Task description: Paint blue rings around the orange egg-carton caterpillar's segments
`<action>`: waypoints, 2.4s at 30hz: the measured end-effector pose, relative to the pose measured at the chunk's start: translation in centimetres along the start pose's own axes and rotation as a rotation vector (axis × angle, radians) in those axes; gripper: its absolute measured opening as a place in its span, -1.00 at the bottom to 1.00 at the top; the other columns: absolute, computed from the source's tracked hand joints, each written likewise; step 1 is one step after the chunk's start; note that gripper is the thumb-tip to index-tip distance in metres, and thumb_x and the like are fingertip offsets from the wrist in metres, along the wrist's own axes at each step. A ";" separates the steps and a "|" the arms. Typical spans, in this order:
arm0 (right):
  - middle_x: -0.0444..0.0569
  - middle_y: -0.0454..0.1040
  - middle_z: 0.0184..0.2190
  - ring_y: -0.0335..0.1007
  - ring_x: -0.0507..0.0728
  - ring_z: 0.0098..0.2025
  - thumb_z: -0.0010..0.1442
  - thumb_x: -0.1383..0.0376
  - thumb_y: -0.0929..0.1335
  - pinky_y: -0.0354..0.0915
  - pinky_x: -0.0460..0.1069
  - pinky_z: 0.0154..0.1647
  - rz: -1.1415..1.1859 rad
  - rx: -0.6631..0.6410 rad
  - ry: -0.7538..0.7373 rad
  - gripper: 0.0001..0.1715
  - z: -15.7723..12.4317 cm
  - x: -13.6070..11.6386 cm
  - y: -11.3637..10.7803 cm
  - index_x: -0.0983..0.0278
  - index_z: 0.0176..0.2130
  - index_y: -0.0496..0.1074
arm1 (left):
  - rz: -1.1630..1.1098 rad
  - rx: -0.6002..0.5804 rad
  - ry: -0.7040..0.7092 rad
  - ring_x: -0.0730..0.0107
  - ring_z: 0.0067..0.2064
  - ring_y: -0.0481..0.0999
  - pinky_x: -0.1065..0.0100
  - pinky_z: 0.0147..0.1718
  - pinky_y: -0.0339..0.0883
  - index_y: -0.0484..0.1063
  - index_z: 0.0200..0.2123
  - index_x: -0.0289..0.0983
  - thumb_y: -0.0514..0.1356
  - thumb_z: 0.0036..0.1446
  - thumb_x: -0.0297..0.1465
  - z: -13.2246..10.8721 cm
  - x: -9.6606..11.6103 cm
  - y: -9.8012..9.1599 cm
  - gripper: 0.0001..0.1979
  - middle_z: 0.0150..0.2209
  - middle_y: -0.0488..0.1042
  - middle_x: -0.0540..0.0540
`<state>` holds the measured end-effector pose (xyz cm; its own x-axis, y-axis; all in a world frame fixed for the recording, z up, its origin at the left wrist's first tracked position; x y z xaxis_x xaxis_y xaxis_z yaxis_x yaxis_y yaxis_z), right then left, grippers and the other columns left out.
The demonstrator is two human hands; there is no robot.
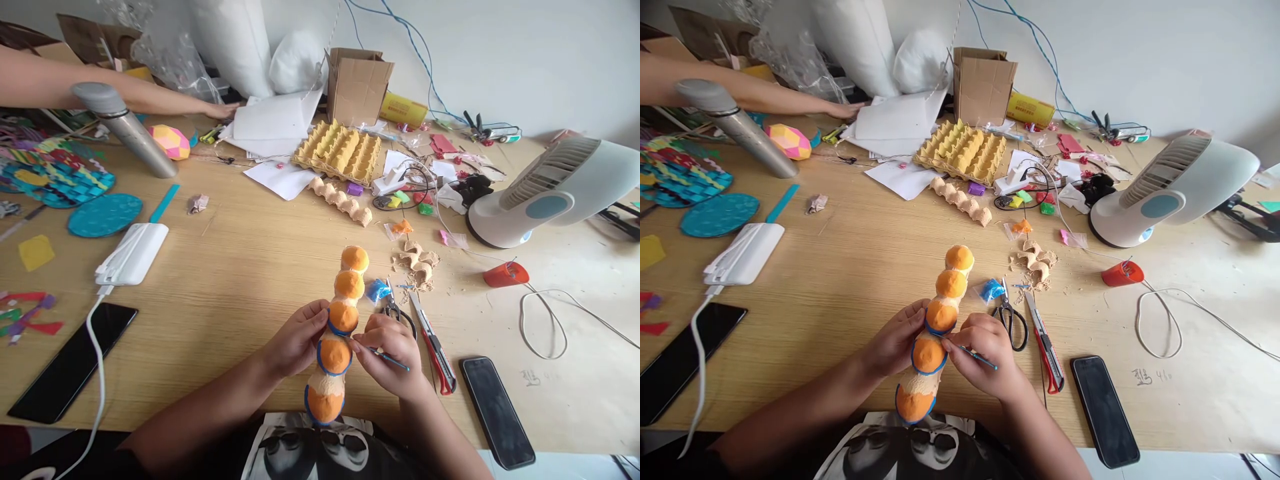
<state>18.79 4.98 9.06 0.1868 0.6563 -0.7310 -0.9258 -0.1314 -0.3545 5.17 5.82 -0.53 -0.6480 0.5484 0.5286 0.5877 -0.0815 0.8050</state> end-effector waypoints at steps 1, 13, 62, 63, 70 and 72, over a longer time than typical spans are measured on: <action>-0.15 0.49 -0.53 0.32 0.04 -0.51 0.28 0.47 0.42 0.20 -0.02 -0.49 0.007 0.001 -0.002 -0.82 0.0 0.0 0.0 0.18 -0.27 0.46 | -0.005 0.002 0.001 0.41 -0.32 0.57 0.40 -0.29 0.44 0.54 -0.25 -0.29 0.43 0.17 -0.18 0.0 0.0 -0.1 -0.71 -0.29 0.58 -0.08; -0.16 0.50 -0.50 0.35 0.05 -0.48 0.24 0.51 0.43 0.23 0.00 -0.43 -0.127 -0.043 -0.059 -0.77 -0.1 -0.2 0.0 0.17 -0.22 0.45 | 0.034 0.032 0.015 0.39 -0.31 0.57 0.39 -0.28 0.43 0.54 -0.25 -0.28 0.42 0.18 -0.19 -0.1 0.0 -0.5 -0.72 -0.28 0.59 -0.09; -0.17 0.41 -0.47 0.29 0.03 -0.44 0.28 0.51 0.40 0.15 -0.03 -0.38 -0.161 -0.200 0.065 -0.79 -0.5 1.0 0.2 0.20 -0.25 0.40 | 0.445 0.069 0.178 0.50 -0.40 0.38 0.45 -0.39 0.25 0.52 -0.29 -0.30 0.36 0.24 -0.15 -0.1 1.0 -0.6 -0.70 -0.42 0.48 -0.01; -0.16 0.41 -0.47 0.29 0.03 -0.44 0.28 0.51 0.40 0.15 -0.03 -0.38 -0.188 -0.201 0.058 -0.79 -0.5 1.0 0.2 0.20 -0.24 0.40 | 0.450 0.077 0.182 0.50 -0.40 0.38 0.45 -0.38 0.25 0.52 -0.29 -0.30 0.36 0.24 -0.16 -0.1 1.0 -0.7 -0.70 -0.42 0.48 -0.01; -0.21 0.34 -0.51 0.24 0.01 -0.48 0.27 0.50 0.41 0.12 -0.05 -0.41 -0.087 -0.149 0.094 -0.77 -0.5 0.8 0.0 0.18 -0.27 0.37 | 0.469 0.111 0.186 0.51 -0.38 0.36 0.45 -0.35 0.26 0.50 -0.30 -0.31 0.34 0.26 -0.16 0.1 0.8 -1.4 -0.69 -0.42 0.46 0.00; -0.22 0.31 -0.53 0.23 0.01 -0.49 0.26 0.49 0.42 0.11 -0.05 -0.42 -0.068 -0.150 0.108 -0.77 -0.6 0.8 0.1 0.18 -0.29 0.37 | 0.483 0.112 0.197 0.51 -0.39 0.36 0.46 -0.35 0.26 0.50 -0.30 -0.31 0.34 0.27 -0.17 0.1 0.9 -1.4 -0.70 -0.43 0.45 0.01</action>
<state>19.06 5.10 8.11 0.2885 0.5850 -0.7580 -0.8520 -0.2044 -0.4819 3.86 6.52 -1.26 -0.3631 0.3027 0.8812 0.8828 -0.1909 0.4293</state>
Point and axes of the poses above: each hand's wrist, its own z-axis towards the middle knuckle, its own y-axis out of the palm, x = y × z, the point moved 7 cm from there along z, towards the middle knuckle
